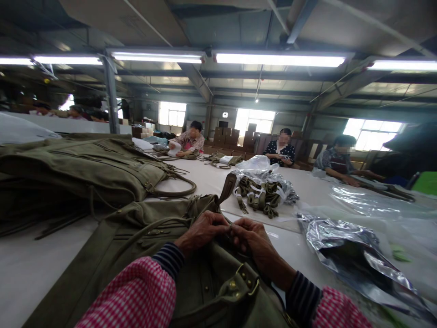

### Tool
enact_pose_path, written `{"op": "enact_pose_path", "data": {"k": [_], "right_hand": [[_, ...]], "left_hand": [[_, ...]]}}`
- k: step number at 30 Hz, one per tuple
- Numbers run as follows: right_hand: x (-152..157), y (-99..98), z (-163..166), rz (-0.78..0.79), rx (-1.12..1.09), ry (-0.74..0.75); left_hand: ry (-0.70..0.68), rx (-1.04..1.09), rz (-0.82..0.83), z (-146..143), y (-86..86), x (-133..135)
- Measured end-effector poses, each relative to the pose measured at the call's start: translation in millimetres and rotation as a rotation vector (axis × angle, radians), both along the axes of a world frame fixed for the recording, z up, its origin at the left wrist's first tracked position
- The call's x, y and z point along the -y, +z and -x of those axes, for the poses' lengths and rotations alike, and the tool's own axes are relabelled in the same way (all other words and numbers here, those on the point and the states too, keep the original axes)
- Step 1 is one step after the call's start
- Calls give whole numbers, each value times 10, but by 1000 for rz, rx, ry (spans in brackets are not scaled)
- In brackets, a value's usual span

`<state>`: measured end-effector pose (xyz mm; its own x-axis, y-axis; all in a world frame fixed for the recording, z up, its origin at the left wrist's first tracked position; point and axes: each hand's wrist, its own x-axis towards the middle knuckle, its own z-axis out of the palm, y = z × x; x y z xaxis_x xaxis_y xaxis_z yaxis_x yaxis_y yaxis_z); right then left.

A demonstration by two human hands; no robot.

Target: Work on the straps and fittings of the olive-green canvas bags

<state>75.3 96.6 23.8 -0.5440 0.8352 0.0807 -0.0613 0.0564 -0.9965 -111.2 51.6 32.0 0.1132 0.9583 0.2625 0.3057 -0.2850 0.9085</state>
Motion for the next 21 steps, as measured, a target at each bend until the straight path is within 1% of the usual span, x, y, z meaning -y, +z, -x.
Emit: {"op": "enact_pose_path", "data": {"k": [5, 9, 13, 17, 19, 21], "right_hand": [[-3, -38, 35, -37, 42, -52], [1, -74, 71, -7, 6, -59], [-22, -117, 98, 43, -32, -50], [-41, -171, 119, 142, -101, -4], [-37, -191, 137, 173, -135, 9], [-32, -192, 156, 158, -158, 4]], "left_hand": [[37, -29, 1, -3, -65, -30], [67, -28, 15, -7, -113, -54], [68, -8, 42, -35, -77, -16], [55, 24, 69, -54, -51, 39], [71, 2, 66, -57, -57, 45], [104, -56, 39, -65, -57, 35]]}}
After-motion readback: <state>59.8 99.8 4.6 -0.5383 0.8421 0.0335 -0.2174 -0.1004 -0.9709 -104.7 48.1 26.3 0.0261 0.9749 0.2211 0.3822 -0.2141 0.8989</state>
